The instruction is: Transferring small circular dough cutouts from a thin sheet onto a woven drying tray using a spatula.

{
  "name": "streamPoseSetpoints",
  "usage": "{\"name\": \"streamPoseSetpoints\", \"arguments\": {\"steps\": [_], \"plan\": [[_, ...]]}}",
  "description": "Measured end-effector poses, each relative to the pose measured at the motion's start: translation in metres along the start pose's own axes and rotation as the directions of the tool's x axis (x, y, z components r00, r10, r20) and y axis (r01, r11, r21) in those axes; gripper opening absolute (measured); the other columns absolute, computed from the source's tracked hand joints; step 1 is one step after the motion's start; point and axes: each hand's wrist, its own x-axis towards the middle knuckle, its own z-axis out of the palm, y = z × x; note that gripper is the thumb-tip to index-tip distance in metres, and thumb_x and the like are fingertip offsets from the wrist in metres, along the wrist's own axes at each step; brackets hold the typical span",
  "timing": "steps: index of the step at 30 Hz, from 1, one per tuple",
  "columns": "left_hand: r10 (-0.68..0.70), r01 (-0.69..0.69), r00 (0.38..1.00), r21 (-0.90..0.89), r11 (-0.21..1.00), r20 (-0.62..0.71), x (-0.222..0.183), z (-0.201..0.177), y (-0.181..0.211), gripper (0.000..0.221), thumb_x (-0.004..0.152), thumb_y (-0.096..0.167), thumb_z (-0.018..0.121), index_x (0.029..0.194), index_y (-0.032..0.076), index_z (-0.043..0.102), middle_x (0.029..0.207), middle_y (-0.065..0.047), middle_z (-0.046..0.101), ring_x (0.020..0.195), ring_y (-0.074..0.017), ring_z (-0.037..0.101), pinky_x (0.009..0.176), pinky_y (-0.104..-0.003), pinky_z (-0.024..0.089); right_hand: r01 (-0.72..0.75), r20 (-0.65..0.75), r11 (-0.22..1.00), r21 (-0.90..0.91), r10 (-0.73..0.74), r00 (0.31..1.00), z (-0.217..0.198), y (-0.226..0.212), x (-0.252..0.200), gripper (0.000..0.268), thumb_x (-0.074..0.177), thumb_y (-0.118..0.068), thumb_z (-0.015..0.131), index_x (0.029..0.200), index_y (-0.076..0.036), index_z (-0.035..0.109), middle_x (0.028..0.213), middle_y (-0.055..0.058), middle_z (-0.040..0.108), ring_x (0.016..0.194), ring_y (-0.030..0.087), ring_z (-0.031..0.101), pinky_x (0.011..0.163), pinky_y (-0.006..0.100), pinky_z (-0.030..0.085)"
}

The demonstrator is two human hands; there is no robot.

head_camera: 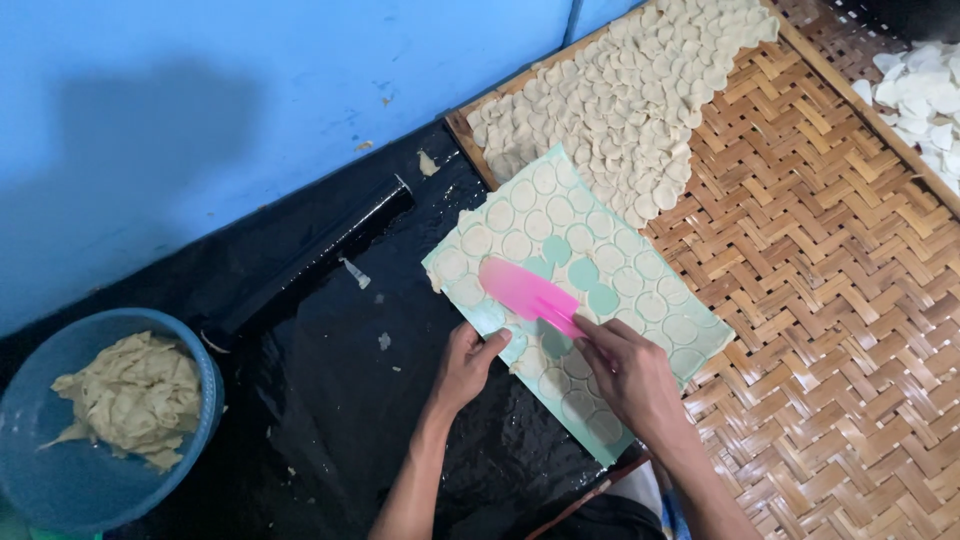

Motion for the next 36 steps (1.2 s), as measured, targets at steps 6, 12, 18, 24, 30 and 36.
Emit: {"name": "streamPoseSetpoints", "arguments": {"steps": [6,12,18,24,30,36], "plan": [[0.027,-0.027,1.0,0.013,1.0,-0.004,0.0,0.002,0.0,0.019,0.098,0.013,0.066,0.107,-0.003,0.069,0.092,0.002,0.069,0.079,-0.0034,0.054,0.067,-0.025,0.046,0.027,-0.019,1.0,-0.011,-0.027,0.999,0.006,0.004,0.004,0.031,0.093,-0.019,0.069,0.122,-0.01,0.074,0.08,0.014,0.063,0.061,0.027,0.064,0.06,0.04,0.052],[0.045,-0.045,0.999,0.059,0.997,0.002,0.002,-0.001,-0.006,0.018,0.098,0.013,0.068,0.105,-0.003,0.07,0.09,0.001,0.069,0.077,-0.0041,0.053,0.065,-0.026,0.046,-0.062,-0.019,0.998,0.008,0.062,0.998,0.005,0.003,0.01,0.032,0.093,-0.019,0.069,0.123,-0.011,0.074,0.075,0.013,0.061,0.055,0.024,0.059,0.058,0.038,0.05],[0.055,-0.055,0.998,-0.013,0.998,0.015,0.0,0.004,0.01,0.017,0.098,0.014,0.066,0.106,0.0,0.068,0.089,0.007,0.069,0.076,-0.0001,0.055,0.065,-0.024,0.045,-0.039,0.037,0.998,0.039,0.038,0.999,0.007,0.013,0.014,0.031,0.093,-0.02,0.07,0.122,-0.011,0.074,0.079,0.012,0.065,0.056,0.023,0.061,0.057,0.038,0.051],[-0.046,0.047,0.999,0.04,0.998,-0.025,0.0,0.0,-0.003,0.017,0.098,0.015,0.069,0.101,-0.002,0.069,0.072,0.007,0.052,0.059,-0.0017,0.034,0.05,-0.026,0.026,0.01,0.083,0.978,0.211,-0.028,0.996,0.011,0.027,0.013,0.032,0.091,-0.018,0.07,0.122,-0.009,0.074,0.084,0.009,0.07,0.062,0.018,0.063,0.06,0.033,0.053],[-0.015,0.016,1.0,0.076,0.997,-0.018,-0.001,0.004,0.011,0.019,0.097,0.016,0.068,0.104,-0.001,0.072,0.076,0.008,0.057,0.063,-0.001,0.037,0.052,-0.025,0.028,-0.016,0.171,0.933,0.359,-0.049,0.984,0.018,0.055,0.004,0.032,0.093,-0.018,0.071,0.122,-0.004,0.073,0.087,0.002,0.075,0.069,0.007,0.062,0.061,0.027,0.052],[0.015,-0.015,1.0,0.019,1.0,0.013,0.002,-0.003,-0.011,0.021,0.101,0.015,0.069,0.106,-0.005,0.071,0.085,0.001,0.064,0.074,-0.0054,0.047,0.061,-0.027,0.038,-0.326,0.302,0.824,0.463,0.199,0.932,-0.002,0.083,0.003,0.041,0.092,-0.02,0.071,0.132,-0.01,0.072,0.077,0.001,0.072,0.06,0.005,0.054,0.051,0.026,0.045]]}}
